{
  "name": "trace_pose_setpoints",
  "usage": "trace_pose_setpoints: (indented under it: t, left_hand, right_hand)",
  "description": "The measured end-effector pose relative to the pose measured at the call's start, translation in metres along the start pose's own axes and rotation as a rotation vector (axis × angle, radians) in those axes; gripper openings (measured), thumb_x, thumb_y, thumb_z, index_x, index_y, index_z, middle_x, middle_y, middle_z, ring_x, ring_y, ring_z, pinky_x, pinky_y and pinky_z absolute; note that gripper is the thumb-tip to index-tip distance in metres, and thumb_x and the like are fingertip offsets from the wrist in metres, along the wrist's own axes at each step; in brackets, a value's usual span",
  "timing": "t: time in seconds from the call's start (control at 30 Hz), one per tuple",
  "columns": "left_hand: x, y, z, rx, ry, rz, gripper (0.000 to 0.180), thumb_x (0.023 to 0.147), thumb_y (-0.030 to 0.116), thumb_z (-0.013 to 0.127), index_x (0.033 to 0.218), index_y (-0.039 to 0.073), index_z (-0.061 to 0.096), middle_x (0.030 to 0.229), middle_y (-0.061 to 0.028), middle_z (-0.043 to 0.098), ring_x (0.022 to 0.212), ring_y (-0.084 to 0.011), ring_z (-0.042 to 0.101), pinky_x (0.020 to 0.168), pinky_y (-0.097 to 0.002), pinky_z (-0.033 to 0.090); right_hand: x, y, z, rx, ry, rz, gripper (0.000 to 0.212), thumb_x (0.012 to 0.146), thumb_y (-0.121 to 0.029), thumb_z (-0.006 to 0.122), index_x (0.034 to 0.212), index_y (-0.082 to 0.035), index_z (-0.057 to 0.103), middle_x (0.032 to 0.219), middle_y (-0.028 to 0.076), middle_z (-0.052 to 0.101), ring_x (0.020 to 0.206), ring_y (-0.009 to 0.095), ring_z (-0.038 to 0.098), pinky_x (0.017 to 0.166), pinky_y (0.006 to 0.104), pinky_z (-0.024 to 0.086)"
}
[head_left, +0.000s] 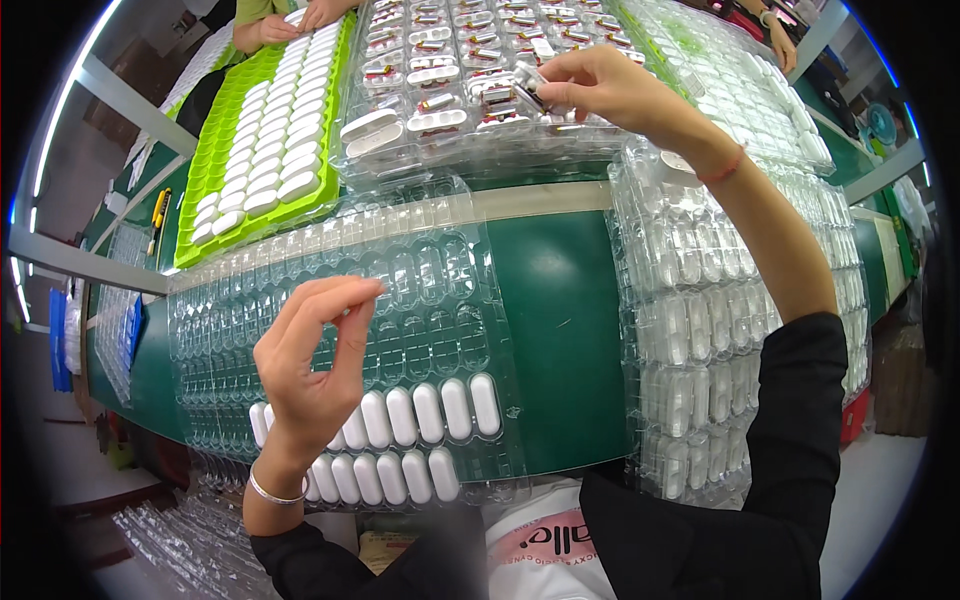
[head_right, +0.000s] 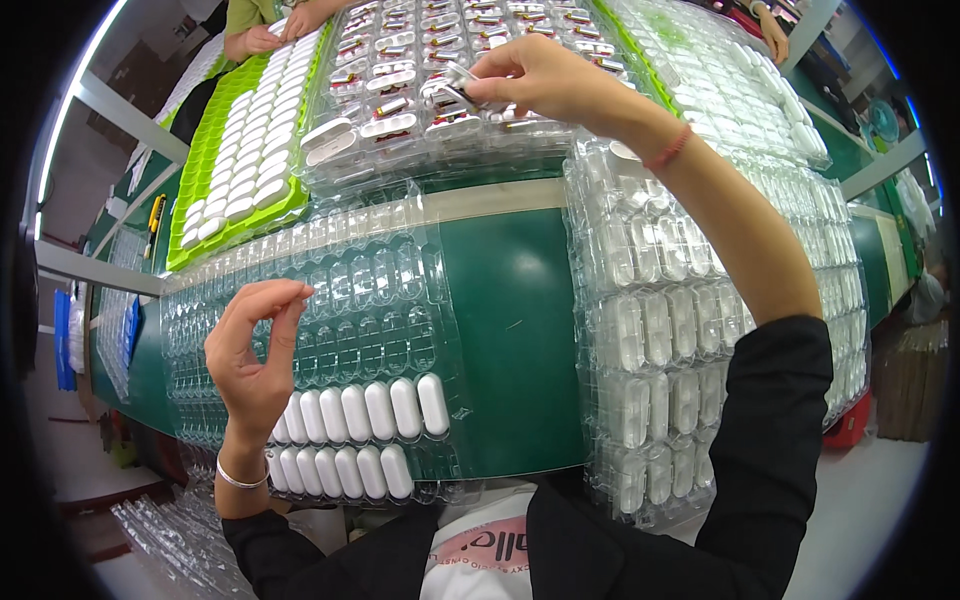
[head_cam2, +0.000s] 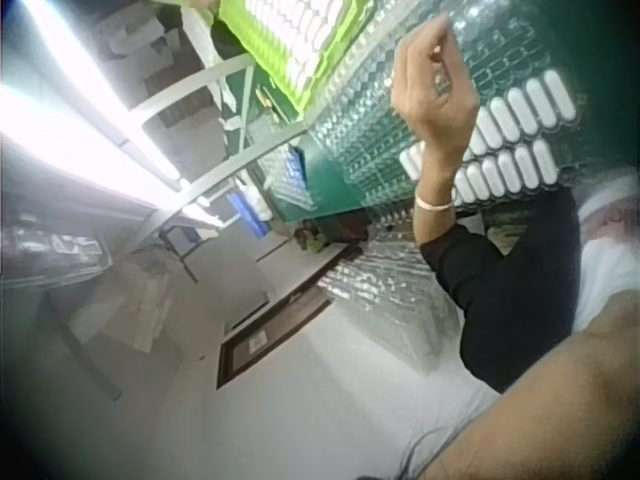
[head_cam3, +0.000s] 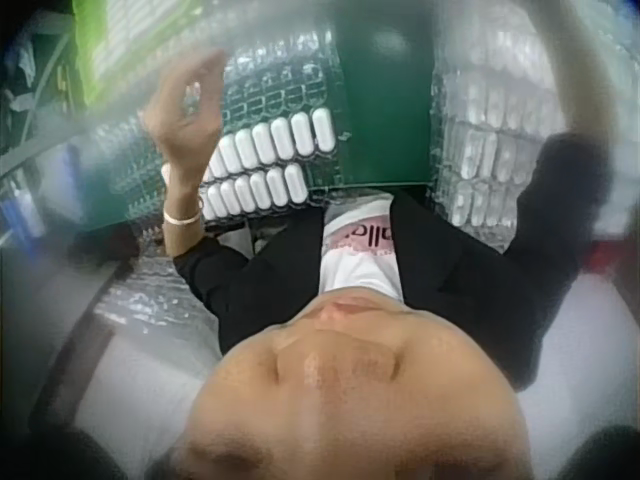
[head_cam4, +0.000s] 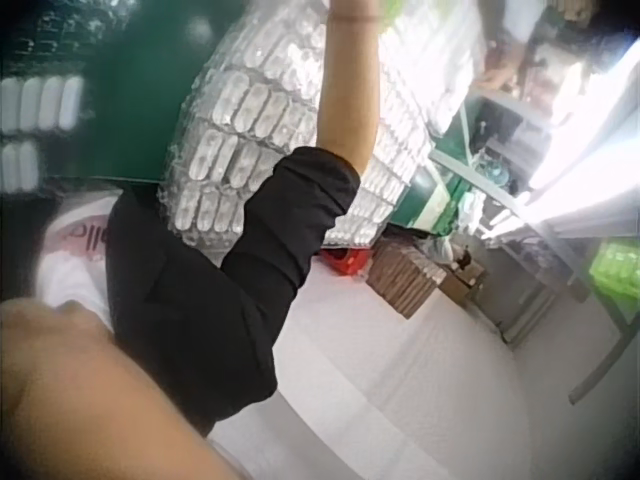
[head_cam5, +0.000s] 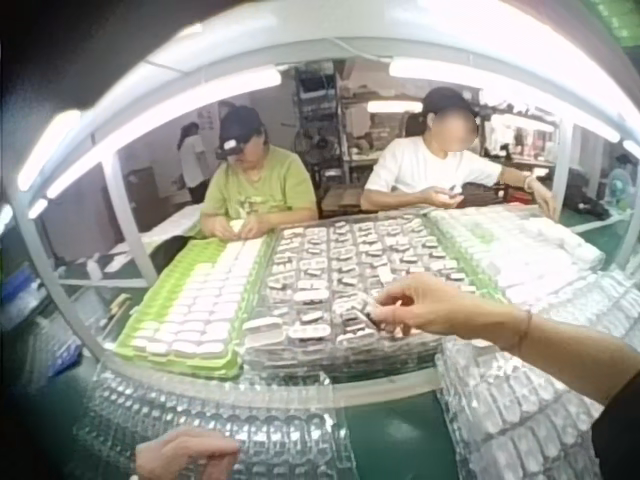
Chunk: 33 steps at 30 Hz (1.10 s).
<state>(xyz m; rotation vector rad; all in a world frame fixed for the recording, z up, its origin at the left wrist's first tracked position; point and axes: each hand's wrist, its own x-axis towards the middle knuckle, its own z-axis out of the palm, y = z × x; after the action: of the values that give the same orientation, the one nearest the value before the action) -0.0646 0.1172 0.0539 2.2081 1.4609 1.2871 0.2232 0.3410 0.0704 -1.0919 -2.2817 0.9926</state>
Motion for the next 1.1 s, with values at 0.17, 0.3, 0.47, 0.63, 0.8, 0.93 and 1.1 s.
trace_pose_setpoints:
  t: [0.17,0.3,0.47,0.63,0.8,0.93,1.1]
  left_hand:
    - [0.006,0.022,0.023,-0.222,0.084,-0.106,0.025,0.087,-0.007,0.063,0.111,0.0,0.065,0.114,-0.0131,0.065,0.087,-0.0162,0.064,0.066,-0.026,0.052]
    - [0.014,0.041,0.041,-0.388,0.022,-0.196,0.034,0.087,0.0,0.067,0.12,0.001,0.06,0.121,-0.0151,0.06,0.088,-0.014,0.063,0.069,-0.0256,0.054]
    - [0.005,0.049,0.056,-0.552,-0.053,-0.367,0.037,0.087,0.004,0.07,0.121,0.0,0.058,0.102,-0.0097,0.067,0.087,-0.0139,0.066,0.072,-0.027,0.055]
    - [0.003,0.048,0.057,-0.586,-0.089,-0.338,0.035,0.086,0.001,0.07,0.12,-0.001,0.059,0.095,-0.0081,0.068,0.087,-0.0129,0.066,0.074,-0.0265,0.054]
    - [0.002,0.049,0.054,-0.437,-0.129,-0.28,0.029,0.082,0.001,0.074,0.11,0.002,0.067,0.093,-0.007,0.068,0.082,-0.0133,0.065,0.074,-0.0261,0.052]
    - [0.004,0.043,0.045,-0.15,-0.208,-0.064,0.035,0.079,0.002,0.076,0.112,-0.002,0.066,0.106,-0.0112,0.065,0.095,-0.0152,0.061,0.086,-0.0289,0.049]
    - [-0.003,0.044,0.051,-0.415,-0.222,-0.121,0.033,0.078,0.003,0.077,0.108,-0.004,0.065,0.101,-0.0106,0.064,0.092,-0.016,0.06,0.084,-0.0288,0.049]
  right_hand:
    - [-0.054,-0.045,0.049,0.892,-0.415,0.072,0.035,0.099,-0.029,0.056,0.112,0.002,0.064,0.086,0.004,0.065,0.079,0.009,0.063,0.065,0.0215,0.05]
    - [-0.088,-0.057,0.069,0.816,-0.384,0.05,0.029,0.1,-0.027,0.055,0.107,0.0,0.063,0.084,0.003,0.064,0.077,0.009,0.061,0.066,0.0225,0.05]
    - [-0.111,-0.056,0.089,0.897,-0.274,0.041,0.026,0.1,-0.023,0.055,0.106,0.001,0.061,0.089,0.003,0.062,0.082,0.009,0.058,0.071,0.0258,0.051]
    - [-0.112,-0.049,0.091,1.054,-0.437,0.09,0.031,0.102,-0.028,0.052,0.106,0.001,0.061,0.09,0.004,0.062,0.082,0.011,0.06,0.073,0.0261,0.05]
    - [-0.111,-0.042,0.091,1.209,-0.604,0.159,0.033,0.102,-0.031,0.05,0.107,0.0,0.062,0.089,0.006,0.063,0.08,0.011,0.061,0.071,0.025,0.05]
    - [-0.114,-0.041,0.091,1.252,-0.669,0.203,0.035,0.103,-0.03,0.049,0.106,0.002,0.063,0.088,0.008,0.064,0.074,0.012,0.062,0.064,0.0235,0.051]
    - [-0.115,-0.04,0.098,1.276,-0.762,0.213,0.036,0.103,-0.029,0.048,0.107,0.004,0.062,0.089,0.01,0.065,0.071,0.013,0.063,0.06,0.0231,0.051]
